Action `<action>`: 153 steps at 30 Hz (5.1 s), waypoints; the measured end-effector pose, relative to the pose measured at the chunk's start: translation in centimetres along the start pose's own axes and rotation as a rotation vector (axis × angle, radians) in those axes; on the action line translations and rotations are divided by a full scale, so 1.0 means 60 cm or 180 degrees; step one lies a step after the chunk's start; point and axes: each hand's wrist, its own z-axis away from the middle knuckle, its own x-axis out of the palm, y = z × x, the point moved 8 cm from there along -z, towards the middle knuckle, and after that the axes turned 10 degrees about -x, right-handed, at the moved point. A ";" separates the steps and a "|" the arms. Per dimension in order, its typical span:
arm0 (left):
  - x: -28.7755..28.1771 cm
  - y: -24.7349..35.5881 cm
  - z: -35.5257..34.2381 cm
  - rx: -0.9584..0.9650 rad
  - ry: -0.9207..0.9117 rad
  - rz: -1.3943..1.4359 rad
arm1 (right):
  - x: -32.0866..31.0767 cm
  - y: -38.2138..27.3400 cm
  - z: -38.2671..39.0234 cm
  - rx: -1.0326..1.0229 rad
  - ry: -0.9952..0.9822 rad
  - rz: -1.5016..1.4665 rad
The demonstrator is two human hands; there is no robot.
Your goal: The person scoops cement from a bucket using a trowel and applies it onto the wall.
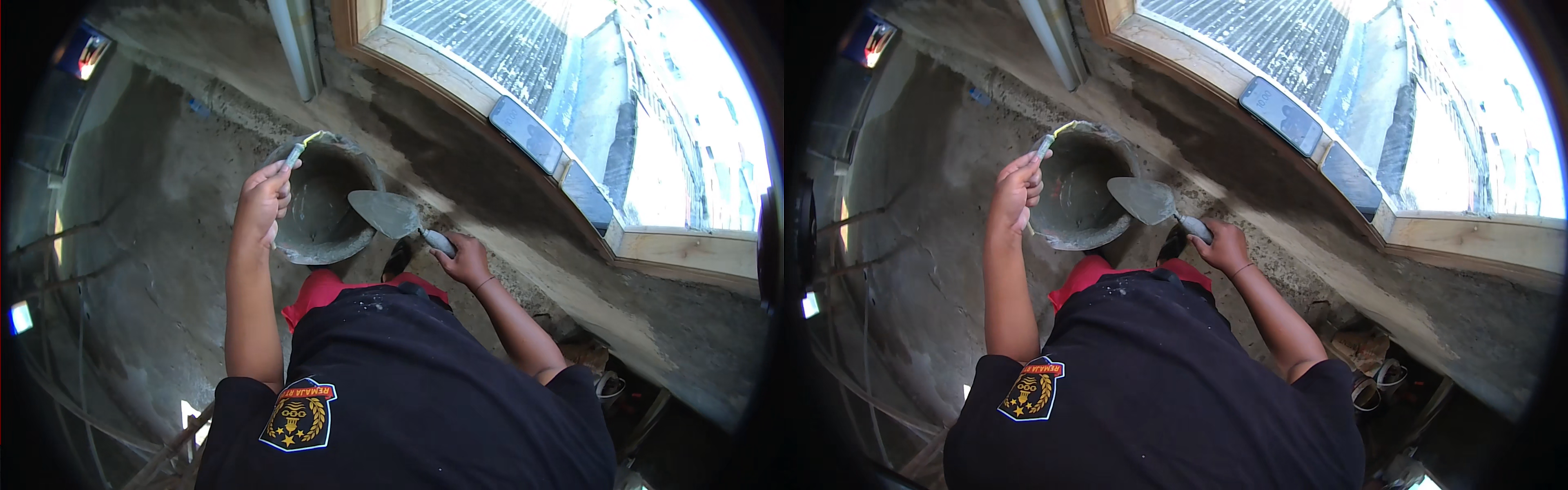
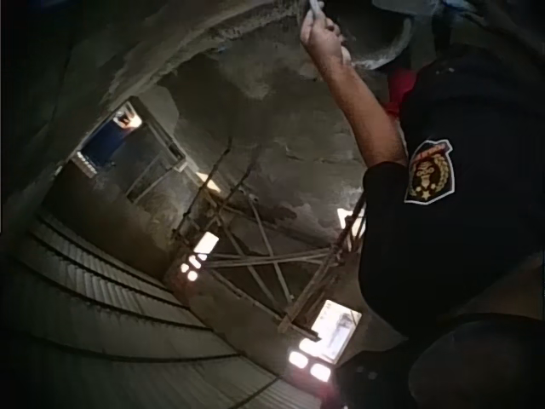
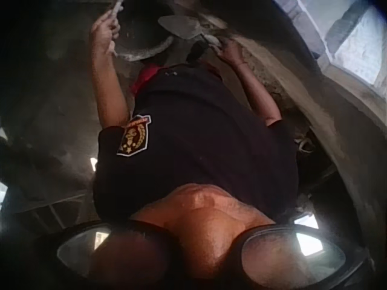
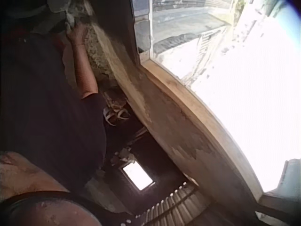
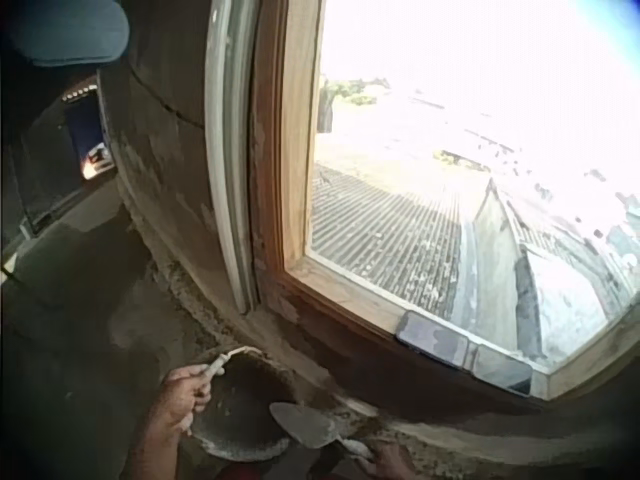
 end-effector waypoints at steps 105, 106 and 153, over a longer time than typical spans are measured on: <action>-0.119 0.090 -0.034 0.0636 -0.0359 -0.1427 | 0.211 -0.399 -0.328 -0.2529 -0.0883 0.2030; -0.119 0.093 -0.032 0.0627 -0.0355 -0.1440 | 0.215 -0.397 -0.330 -0.2525 -0.0873 0.2063; -0.089 0.063 -0.076 -0.0082 -0.0526 -0.0366 | 0.063 -0.120 -0.099 -0.0369 0.0376 0.0447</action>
